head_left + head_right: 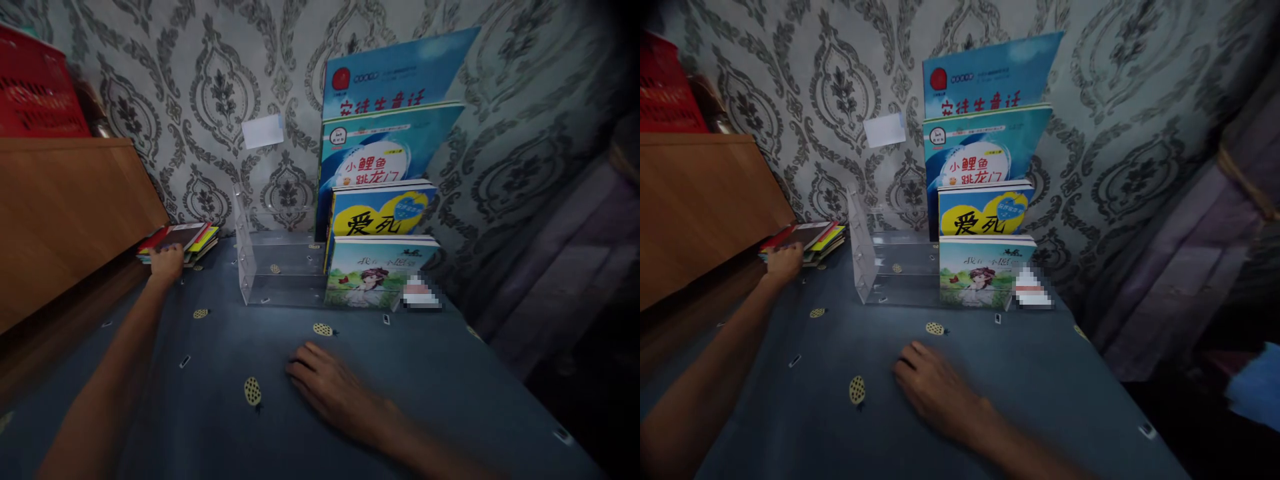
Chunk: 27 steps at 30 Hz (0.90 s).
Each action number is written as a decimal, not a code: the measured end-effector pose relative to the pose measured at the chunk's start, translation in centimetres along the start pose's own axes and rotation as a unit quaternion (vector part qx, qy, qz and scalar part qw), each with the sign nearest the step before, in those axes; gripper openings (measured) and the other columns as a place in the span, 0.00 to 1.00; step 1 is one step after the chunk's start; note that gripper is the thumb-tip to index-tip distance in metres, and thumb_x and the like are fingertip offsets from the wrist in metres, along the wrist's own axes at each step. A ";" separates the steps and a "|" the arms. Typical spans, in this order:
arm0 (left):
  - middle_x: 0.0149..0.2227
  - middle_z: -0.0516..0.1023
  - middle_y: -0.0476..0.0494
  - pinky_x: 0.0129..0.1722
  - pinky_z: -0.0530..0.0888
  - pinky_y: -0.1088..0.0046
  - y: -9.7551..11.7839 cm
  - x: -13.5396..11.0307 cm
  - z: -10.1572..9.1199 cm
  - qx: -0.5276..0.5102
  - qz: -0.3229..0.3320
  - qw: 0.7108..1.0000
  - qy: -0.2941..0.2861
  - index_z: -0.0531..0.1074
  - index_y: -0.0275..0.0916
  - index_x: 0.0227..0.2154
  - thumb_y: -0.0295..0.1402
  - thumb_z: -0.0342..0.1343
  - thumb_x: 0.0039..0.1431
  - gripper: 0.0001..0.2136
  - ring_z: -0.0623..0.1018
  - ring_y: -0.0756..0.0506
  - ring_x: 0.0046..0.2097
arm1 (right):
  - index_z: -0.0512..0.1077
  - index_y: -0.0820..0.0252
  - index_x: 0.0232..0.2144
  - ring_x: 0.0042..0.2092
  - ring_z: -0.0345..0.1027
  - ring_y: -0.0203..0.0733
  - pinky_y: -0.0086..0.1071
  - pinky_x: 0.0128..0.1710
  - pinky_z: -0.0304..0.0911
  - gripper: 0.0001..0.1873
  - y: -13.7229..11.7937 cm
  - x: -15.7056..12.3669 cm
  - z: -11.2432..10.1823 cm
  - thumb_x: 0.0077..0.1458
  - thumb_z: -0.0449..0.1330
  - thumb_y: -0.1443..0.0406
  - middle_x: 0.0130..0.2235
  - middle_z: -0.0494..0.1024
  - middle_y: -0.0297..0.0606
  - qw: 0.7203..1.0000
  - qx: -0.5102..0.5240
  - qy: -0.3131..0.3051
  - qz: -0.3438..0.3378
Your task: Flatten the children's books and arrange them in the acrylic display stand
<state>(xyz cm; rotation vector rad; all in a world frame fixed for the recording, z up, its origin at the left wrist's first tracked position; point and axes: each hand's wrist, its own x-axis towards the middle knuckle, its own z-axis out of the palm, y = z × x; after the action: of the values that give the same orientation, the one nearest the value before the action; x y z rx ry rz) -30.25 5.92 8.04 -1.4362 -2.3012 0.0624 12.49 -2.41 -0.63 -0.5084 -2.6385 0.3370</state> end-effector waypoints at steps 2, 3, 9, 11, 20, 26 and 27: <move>0.49 0.78 0.16 0.56 0.60 0.42 0.2 -0.7 -0.4 0.006 0.014 1.000 0.005 0.71 0.24 0.52 0.22 0.41 0.59 0.21 0.78 0.27 0.52 | 0.74 0.58 0.44 0.44 0.71 0.44 0.38 0.46 0.69 0.11 0.1 0.0 0.1 0.69 0.51 0.69 0.42 0.77 0.41 1.000 0.008 0.005 0.001; 0.49 0.78 0.16 0.56 0.60 0.42 0.3 -1.1 -0.6 0.009 0.022 1.000 0.008 0.71 0.25 0.51 0.23 0.42 0.59 0.21 0.78 0.27 0.52 | 0.74 0.57 0.44 0.44 0.71 0.44 0.38 0.46 0.69 0.11 0.1 -0.1 0.1 0.69 0.51 0.68 0.42 0.77 0.41 1.000 0.010 0.006 0.001; 0.54 0.74 0.19 0.56 0.65 0.43 0.7 -2.6 -0.7 -0.029 0.040 0.998 0.043 0.68 0.31 0.55 0.35 0.44 0.65 0.20 0.71 0.24 0.59 | 0.75 0.56 0.43 0.45 0.71 0.45 0.40 0.46 0.70 0.12 0.2 -0.1 0.2 0.69 0.51 0.68 0.43 0.77 0.42 1.000 0.016 0.005 0.002; 0.59 0.70 0.19 0.57 0.65 0.41 0.3 -2.6 -0.1 -0.043 0.022 0.998 0.037 0.64 0.31 0.59 0.35 0.47 0.63 0.23 0.68 0.24 0.62 | 0.75 0.57 0.44 0.45 0.71 0.44 0.40 0.47 0.70 0.12 0.2 -0.1 0.2 0.69 0.50 0.68 0.42 0.77 0.42 1.000 0.019 0.005 0.002; 0.62 0.69 0.23 0.56 0.65 0.36 -1.6 -2.9 1.6 -0.037 -0.002 0.999 -0.005 0.63 0.32 0.63 0.24 0.37 0.63 0.26 0.69 0.27 0.63 | 0.75 0.58 0.44 0.45 0.71 0.43 0.39 0.49 0.69 0.12 0.5 -0.2 0.6 0.70 0.51 0.68 0.43 0.77 0.41 1.000 0.010 0.009 -0.008; 0.60 0.71 0.23 0.54 0.67 0.41 -1.3 -4.6 1.9 -0.017 -0.003 1.000 -0.003 0.64 0.30 0.62 0.24 0.41 0.62 0.25 0.72 0.27 0.59 | 0.74 0.59 0.44 0.44 0.70 0.43 0.39 0.48 0.68 0.11 0.9 -0.1 1.0 0.70 0.51 0.67 0.42 0.77 0.42 1.000 0.006 0.016 -0.023; 0.60 0.72 0.23 0.54 0.68 0.42 -1.3 -5.0 2.0 -0.015 -0.002 1.000 -0.002 0.64 0.30 0.62 0.25 0.41 0.63 0.25 0.72 0.27 0.59 | 0.74 0.59 0.44 0.44 0.70 0.43 0.38 0.47 0.69 0.12 0.9 -0.1 1.1 0.70 0.51 0.67 0.42 0.77 0.42 1.000 0.004 0.012 -0.025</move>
<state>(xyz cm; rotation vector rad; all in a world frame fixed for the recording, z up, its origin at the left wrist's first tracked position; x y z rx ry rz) -30.23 1.33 4.96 -1.4472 -2.3176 0.0298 12.33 -1.78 -1.87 -0.4419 -2.6199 0.3229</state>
